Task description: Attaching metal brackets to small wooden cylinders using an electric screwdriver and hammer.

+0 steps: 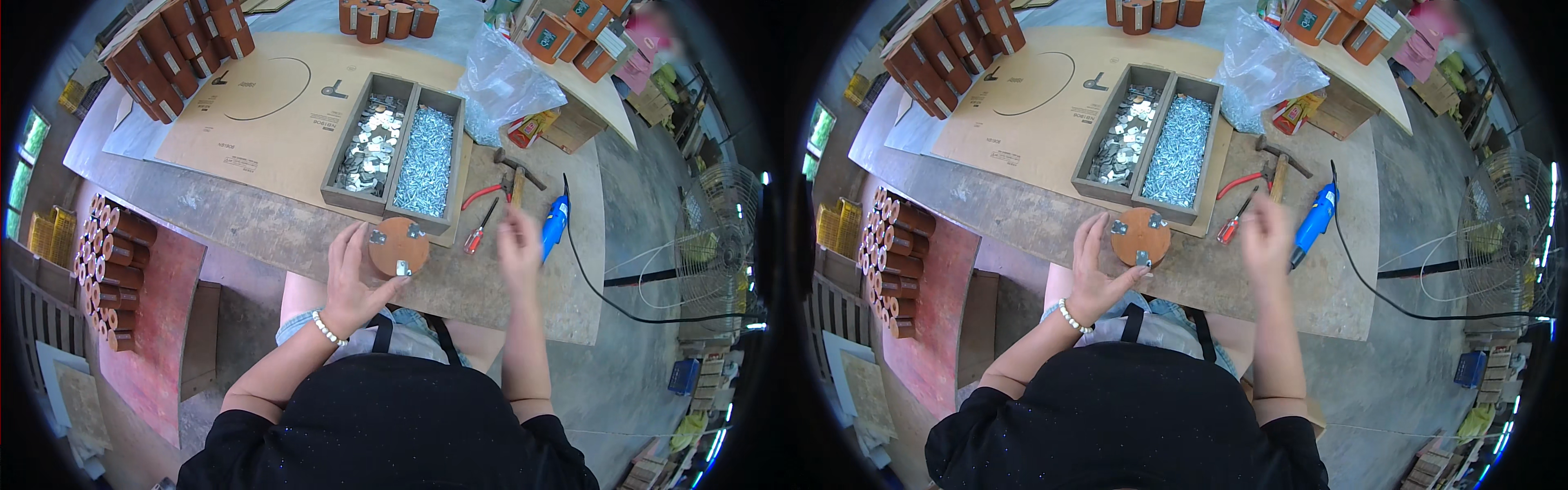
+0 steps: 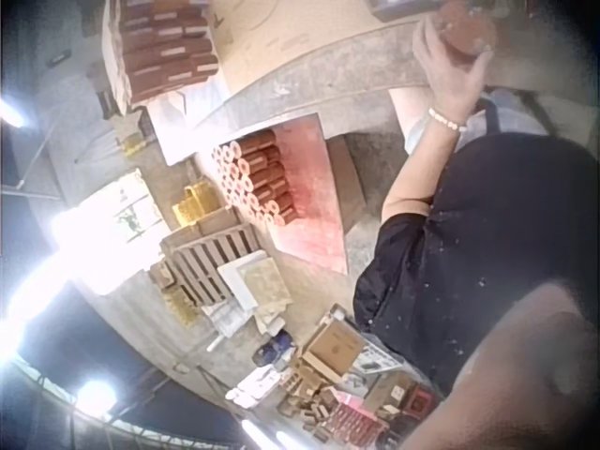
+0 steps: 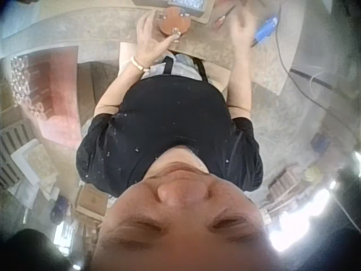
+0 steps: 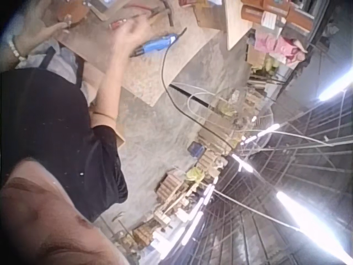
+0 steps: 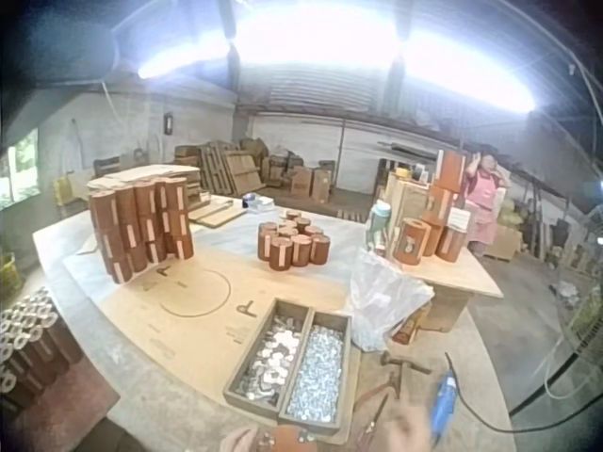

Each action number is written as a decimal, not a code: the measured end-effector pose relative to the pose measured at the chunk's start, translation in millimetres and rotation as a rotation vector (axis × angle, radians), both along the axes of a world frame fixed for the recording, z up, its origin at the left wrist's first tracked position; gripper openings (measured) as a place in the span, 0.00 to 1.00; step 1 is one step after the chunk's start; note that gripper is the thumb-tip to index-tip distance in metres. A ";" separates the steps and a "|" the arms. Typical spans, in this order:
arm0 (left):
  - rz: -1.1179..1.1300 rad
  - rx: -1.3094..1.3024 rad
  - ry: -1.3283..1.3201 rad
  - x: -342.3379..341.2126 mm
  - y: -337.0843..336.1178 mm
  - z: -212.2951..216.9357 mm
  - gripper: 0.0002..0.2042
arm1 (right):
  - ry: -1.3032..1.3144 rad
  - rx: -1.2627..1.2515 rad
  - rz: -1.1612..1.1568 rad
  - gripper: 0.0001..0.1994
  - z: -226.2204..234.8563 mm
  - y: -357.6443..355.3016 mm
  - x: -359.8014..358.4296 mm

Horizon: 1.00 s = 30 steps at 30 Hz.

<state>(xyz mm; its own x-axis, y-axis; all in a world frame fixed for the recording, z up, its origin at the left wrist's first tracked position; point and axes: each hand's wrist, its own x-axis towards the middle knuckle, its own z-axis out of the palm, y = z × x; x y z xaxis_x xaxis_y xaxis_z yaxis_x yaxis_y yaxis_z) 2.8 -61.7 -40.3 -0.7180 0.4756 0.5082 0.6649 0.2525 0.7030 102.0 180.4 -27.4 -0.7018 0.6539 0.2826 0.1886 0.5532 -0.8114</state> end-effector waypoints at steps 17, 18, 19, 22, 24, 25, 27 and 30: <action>-0.057 -0.035 0.027 -9.2 -2.1 -1.8 0.37 | 0.039 0.235 0.328 0.15 -9.6 -92.3 -34.5; -0.056 -0.018 0.012 -8.6 -2.0 -3.5 0.37 | 0.036 0.216 0.313 0.15 -10.5 -93.3 -34.3; -0.054 -0.002 -0.004 -8.2 -2.1 -4.5 0.37 | 0.036 0.215 0.314 0.15 -10.8 -93.8 -34.3; -0.058 0.004 -0.011 -8.2 -2.0 -4.1 0.37 | 0.018 0.132 0.312 0.15 -7.5 -94.3 -33.0; -0.045 0.003 -0.016 -7.9 -3.0 -4.8 0.36 | -0.053 -0.025 0.303 0.16 -3.9 -91.1 -31.9; -0.036 0.004 -0.022 -8.0 -4.0 -5.5 0.36 | -0.050 -0.028 0.308 0.16 -8.5 -83.8 -30.0; -0.032 0.004 -0.028 -8.0 -6.7 -8.5 0.36 | -0.142 0.235 0.094 0.18 -23.3 -60.4 -23.6; -0.108 -0.043 -0.008 -19.4 -18.3 -10.9 0.36 | -0.390 0.692 -0.223 0.19 -31.7 -39.2 -14.8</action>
